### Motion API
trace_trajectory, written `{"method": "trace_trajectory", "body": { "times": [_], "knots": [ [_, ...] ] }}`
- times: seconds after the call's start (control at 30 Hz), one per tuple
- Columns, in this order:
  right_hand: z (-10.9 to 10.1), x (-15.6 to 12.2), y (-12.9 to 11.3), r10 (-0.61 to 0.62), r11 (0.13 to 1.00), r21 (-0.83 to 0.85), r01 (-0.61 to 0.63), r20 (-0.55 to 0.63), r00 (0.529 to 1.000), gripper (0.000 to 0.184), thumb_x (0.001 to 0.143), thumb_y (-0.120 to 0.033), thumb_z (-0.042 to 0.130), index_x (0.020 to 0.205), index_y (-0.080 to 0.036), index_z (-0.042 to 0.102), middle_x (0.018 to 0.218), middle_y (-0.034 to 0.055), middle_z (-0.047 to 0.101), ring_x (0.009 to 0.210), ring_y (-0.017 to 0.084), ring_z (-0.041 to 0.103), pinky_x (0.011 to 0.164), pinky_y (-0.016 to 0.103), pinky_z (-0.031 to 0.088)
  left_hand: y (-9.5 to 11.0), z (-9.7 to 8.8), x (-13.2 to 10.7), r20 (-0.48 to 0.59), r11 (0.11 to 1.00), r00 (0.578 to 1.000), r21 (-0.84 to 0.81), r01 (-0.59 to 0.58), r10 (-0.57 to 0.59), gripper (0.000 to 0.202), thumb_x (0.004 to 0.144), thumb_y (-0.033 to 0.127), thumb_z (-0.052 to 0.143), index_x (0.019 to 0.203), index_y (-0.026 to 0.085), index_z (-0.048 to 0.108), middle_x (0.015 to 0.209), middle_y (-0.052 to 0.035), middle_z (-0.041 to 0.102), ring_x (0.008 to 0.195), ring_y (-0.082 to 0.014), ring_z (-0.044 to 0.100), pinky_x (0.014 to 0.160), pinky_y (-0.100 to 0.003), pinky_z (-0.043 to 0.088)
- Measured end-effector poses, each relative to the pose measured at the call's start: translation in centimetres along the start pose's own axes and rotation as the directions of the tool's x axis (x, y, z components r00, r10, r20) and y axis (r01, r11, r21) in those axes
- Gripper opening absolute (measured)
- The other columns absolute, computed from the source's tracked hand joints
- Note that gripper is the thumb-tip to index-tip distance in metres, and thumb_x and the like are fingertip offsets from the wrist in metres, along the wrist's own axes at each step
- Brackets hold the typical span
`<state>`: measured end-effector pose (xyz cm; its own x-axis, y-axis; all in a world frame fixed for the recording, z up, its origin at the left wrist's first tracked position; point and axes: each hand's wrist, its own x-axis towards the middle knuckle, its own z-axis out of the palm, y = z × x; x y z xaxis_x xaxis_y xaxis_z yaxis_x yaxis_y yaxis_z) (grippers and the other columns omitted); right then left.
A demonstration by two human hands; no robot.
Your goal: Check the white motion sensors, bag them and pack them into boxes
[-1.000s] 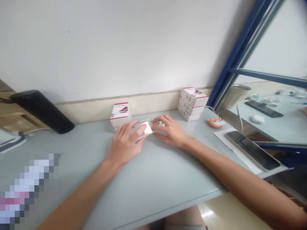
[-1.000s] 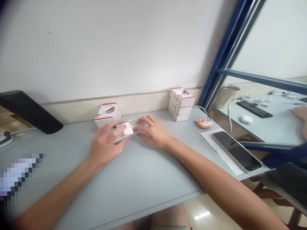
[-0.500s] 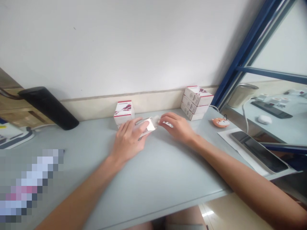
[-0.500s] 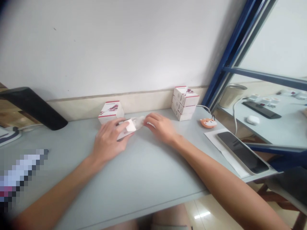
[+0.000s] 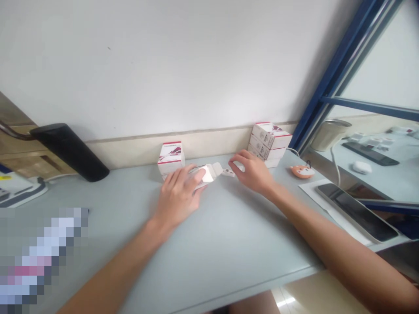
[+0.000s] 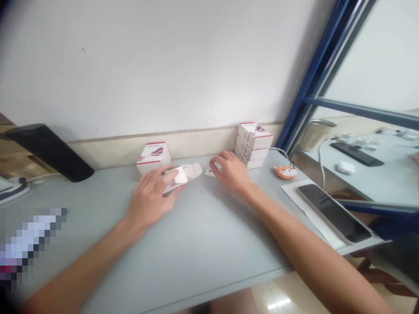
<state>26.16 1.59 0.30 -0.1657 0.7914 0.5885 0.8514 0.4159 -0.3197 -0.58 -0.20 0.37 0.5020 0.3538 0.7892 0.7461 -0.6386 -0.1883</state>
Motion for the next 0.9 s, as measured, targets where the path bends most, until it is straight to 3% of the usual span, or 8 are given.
{"method": "trace_trajectory", "body": {
  "times": [0.07,0.13,0.23,0.33,0.43,0.57,0.7,0.9],
  "knots": [
    [-0.3,-0.3,-1.9,-0.122,0.983,0.131,0.125,-0.030,0.992,0.021,0.104,-0.034,0.058,0.110,-0.026,0.077,0.106,0.0083,0.071,0.100,0.025,0.065,0.086,0.038,0.051,0.1,-0.1,0.0,0.001,1.000,1.000,-0.002,-0.015,0.015,0.043,0.091,0.017,0.072,0.129,0.026,0.054,0.125,-0.0125,0.073,0.104,-0.0299,0.072,0.089,-0.042,0.054],
    [-0.2,-0.7,-3.5,-0.144,0.967,0.211,0.139,0.008,0.990,0.024,0.104,-0.037,0.059,0.112,-0.027,0.079,0.100,0.0071,0.070,0.097,0.024,0.063,0.085,0.038,0.051,0.2,-0.2,0.1,-0.016,0.999,0.999,-0.015,-0.039,0.039,0.042,0.091,0.018,0.073,0.128,0.026,0.055,0.125,-0.0130,0.074,0.104,-0.0296,0.073,0.089,-0.042,0.054],
    [0.4,-1.3,-4.7,0.017,0.916,0.396,-0.064,0.121,0.992,0.027,0.103,-0.038,0.059,0.110,-0.025,0.081,0.094,0.0058,0.068,0.090,0.022,0.064,0.084,0.037,0.051,0.7,-0.5,0.2,-0.039,0.994,0.993,-0.011,-0.108,0.107,0.040,0.092,0.016,0.070,0.128,0.028,0.055,0.123,-0.0122,0.075,0.104,-0.0282,0.074,0.087,-0.041,0.055],
    [1.0,-1.5,-5.0,0.207,0.796,0.543,-0.268,0.172,0.963,0.028,0.100,-0.042,0.061,0.102,-0.024,0.083,0.092,0.0047,0.068,0.085,0.020,0.065,0.079,0.035,0.051,1.1,-0.9,0.4,-0.049,0.983,0.982,-0.003,-0.182,0.182,0.041,0.093,0.014,0.068,0.129,0.030,0.056,0.122,-0.0099,0.076,0.100,-0.0253,0.075,0.083,-0.038,0.055],
    [1.3,-1.6,-5.0,0.307,0.719,0.613,-0.327,0.142,0.941,0.026,0.095,-0.045,0.067,0.093,-0.025,0.084,0.089,0.0036,0.068,0.080,0.019,0.062,0.073,0.034,0.048,1.3,-1.3,0.6,-0.067,0.977,0.976,-0.020,-0.211,0.209,0.043,0.092,0.015,0.070,0.130,0.029,0.056,0.122,-0.0092,0.077,0.095,-0.0234,0.076,0.080,-0.035,0.056],
    [1.2,-1.4,-5.1,0.367,0.659,0.683,-0.316,0.075,0.927,0.021,0.088,-0.043,0.073,0.082,-0.025,0.083,0.083,0.0026,0.066,0.074,0.018,0.057,0.067,0.033,0.046,1.4,-1.4,0.8,-0.049,0.982,0.981,-0.037,-0.188,0.186,0.045,0.095,0.019,0.070,0.136,0.030,0.054,0.126,-0.0084,0.076,0.097,-0.0231,0.077,0.081,-0.035,0.057],
    [0.5,-0.8,-5.0,0.426,0.677,0.671,-0.303,-0.021,0.905,0.019,0.083,-0.038,0.076,0.070,-0.023,0.076,0.078,0.0008,0.061,0.069,0.017,0.054,0.067,0.033,0.047,1.5,-1.3,1.1,-0.009,0.989,0.991,-0.055,-0.135,0.135,0.050,0.096,0.025,0.072,0.142,0.024,0.051,0.130,-0.0114,0.075,0.103,-0.0257,0.077,0.084,-0.036,0.058],
    [-1.1,-0.1,-4.7,0.334,0.798,0.582,-0.153,-0.217,0.917,0.016,0.085,-0.031,0.072,0.072,-0.023,0.071,0.082,0.0011,0.059,0.076,0.017,0.056,0.071,0.034,0.048,1.7,-1.1,1.4,-0.055,0.994,0.995,-0.067,-0.085,0.081,0.065,0.098,0.029,0.071,0.154,0.024,0.039,0.140,-0.0150,0.070,0.108,-0.0266,0.077,0.090,-0.038,0.062]
  ]
}}
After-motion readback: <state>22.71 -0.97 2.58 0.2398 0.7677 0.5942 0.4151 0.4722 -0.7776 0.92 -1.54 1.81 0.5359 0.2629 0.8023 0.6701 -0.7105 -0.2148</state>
